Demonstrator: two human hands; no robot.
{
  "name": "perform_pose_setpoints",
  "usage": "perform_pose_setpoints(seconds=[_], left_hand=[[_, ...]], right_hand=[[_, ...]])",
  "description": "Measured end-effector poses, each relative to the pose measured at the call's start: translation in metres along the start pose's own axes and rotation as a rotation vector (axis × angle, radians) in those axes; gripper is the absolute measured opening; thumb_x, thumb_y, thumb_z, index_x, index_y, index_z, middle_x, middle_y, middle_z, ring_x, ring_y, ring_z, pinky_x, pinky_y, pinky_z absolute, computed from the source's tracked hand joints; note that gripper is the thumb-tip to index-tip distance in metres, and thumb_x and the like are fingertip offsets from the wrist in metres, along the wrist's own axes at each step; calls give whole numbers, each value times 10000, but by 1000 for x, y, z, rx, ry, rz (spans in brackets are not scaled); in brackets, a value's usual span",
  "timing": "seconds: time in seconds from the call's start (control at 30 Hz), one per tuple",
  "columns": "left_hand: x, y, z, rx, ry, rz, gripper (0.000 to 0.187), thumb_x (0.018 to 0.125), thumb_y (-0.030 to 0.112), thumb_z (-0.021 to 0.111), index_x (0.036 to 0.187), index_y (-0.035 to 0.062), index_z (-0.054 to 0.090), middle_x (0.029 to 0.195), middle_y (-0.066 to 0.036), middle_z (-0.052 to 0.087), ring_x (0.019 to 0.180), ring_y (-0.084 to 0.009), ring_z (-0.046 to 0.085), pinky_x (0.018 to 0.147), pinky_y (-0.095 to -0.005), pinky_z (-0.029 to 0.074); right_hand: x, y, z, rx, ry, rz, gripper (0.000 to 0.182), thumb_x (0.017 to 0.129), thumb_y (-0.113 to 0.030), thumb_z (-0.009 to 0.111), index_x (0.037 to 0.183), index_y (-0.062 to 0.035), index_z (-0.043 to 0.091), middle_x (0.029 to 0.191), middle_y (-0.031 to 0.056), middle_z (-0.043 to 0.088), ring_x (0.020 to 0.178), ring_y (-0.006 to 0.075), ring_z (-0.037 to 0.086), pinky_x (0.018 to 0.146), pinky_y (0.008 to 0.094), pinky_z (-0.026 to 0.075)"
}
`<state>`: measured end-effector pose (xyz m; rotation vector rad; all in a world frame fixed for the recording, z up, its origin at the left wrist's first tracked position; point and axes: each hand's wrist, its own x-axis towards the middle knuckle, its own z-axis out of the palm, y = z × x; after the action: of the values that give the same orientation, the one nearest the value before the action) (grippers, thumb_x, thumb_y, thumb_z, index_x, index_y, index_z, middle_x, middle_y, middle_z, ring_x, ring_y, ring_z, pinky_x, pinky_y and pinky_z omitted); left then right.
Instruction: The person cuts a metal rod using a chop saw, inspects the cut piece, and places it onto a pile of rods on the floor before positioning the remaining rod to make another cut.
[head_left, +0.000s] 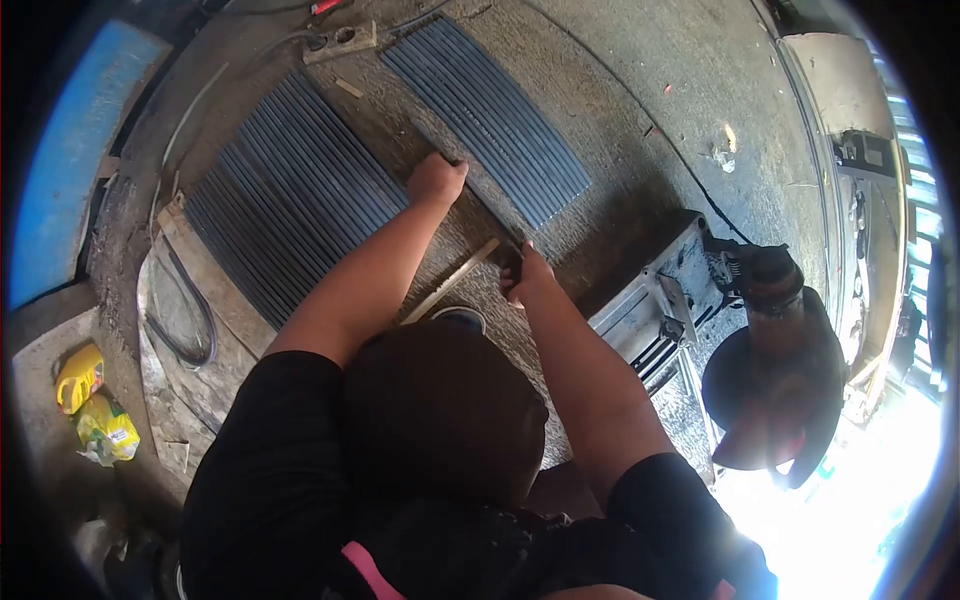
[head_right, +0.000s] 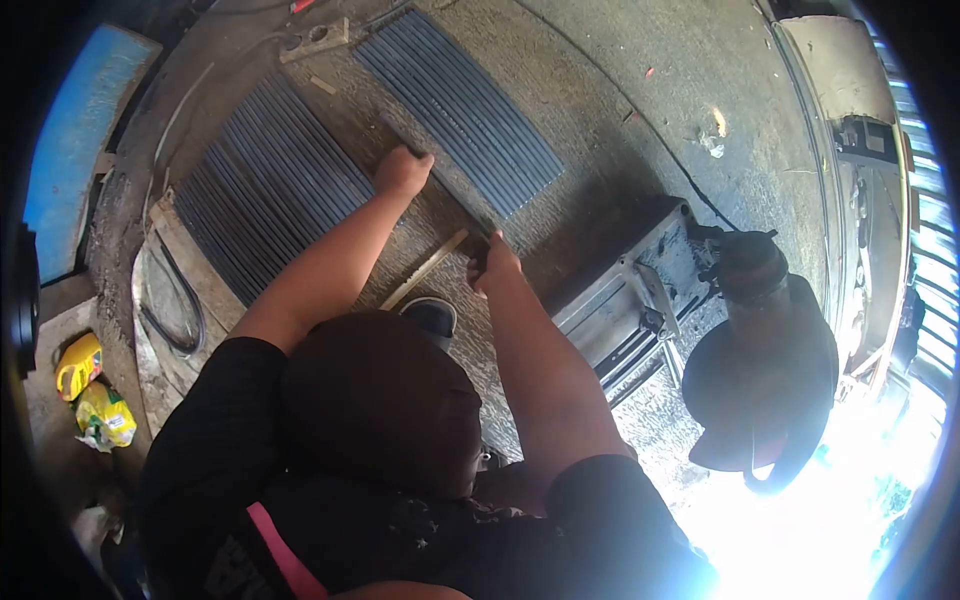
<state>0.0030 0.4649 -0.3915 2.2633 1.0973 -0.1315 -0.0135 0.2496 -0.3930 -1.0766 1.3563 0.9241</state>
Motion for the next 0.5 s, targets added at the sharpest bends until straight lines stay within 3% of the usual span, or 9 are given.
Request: perform_pose_setpoints(seconds=[0.07,0.13,0.2,0.27,0.33,0.37,0.43,0.5], left_hand=[[7,-10,8,-19,11,11,476,869,449,579,892,-18,671,890,-254,686,902,-413,666,803,-471,526],[9,-20,14,-162,-82,-68,477,876,440,597,954,-23,683,977,-272,675,969,-427,645,837,-484,534],[0,-26,15,-297,-69,-31,456,888,392,587,982,-48,658,953,-262,676,928,-412,659,806,-475,544],[-17,-19,7,-427,-59,6,436,900,345,577,1011,-73,632,929,-252,678,888,-396,673,776,-465,554],[-41,-6,-5,-953,-108,-66,302,934,204,518,1060,-67,555,924,-195,668,813,-298,688,696,-399,568],[-49,1,-9,-954,-114,-66,302,934,204,518,1060,-67,555,924,-195,668,813,-298,688,696,-399,568],[-63,19,-23,-1126,-164,5,183,954,105,459,1082,-19,498,929,-137,636,795,-194,675,655,-330,575],[-82,39,-50,-1145,-176,83,206,962,93,432,1129,-24,458,949,-130,592,795,-215,669,667,-340,588]], right_hand=[[-6,-1,-1,15,-17,-17,325,929,-423,624,938,-107,547,756,72,552,564,191,517,431,311,361],[-6,-3,-2,17,-12,-32,269,933,-368,627,939,-113,542,759,67,553,564,184,518,430,309,359],[0,-8,0,67,-21,41,264,945,-342,528,869,-90,504,694,45,512,513,165,475,416,282,339],[-13,-13,0,74,-35,32,244,933,-311,518,853,-82,495,690,49,511,524,167,483,421,281,352],[-21,-8,-6,89,-41,39,224,921,-280,509,836,-74,485,686,54,511,535,168,491,427,279,364],[-23,-5,-9,141,-87,10,207,916,-270,514,875,-67,499,703,65,530,553,181,503,437,283,377],[-31,-6,-15,198,-142,-32,198,911,-259,519,914,-61,513,720,77,550,570,194,515,447,286,389],[-46,-8,-23,275,-207,-34,212,912,-257,498,894,-46,508,712,88,545,582,207,512,458,305,397]])
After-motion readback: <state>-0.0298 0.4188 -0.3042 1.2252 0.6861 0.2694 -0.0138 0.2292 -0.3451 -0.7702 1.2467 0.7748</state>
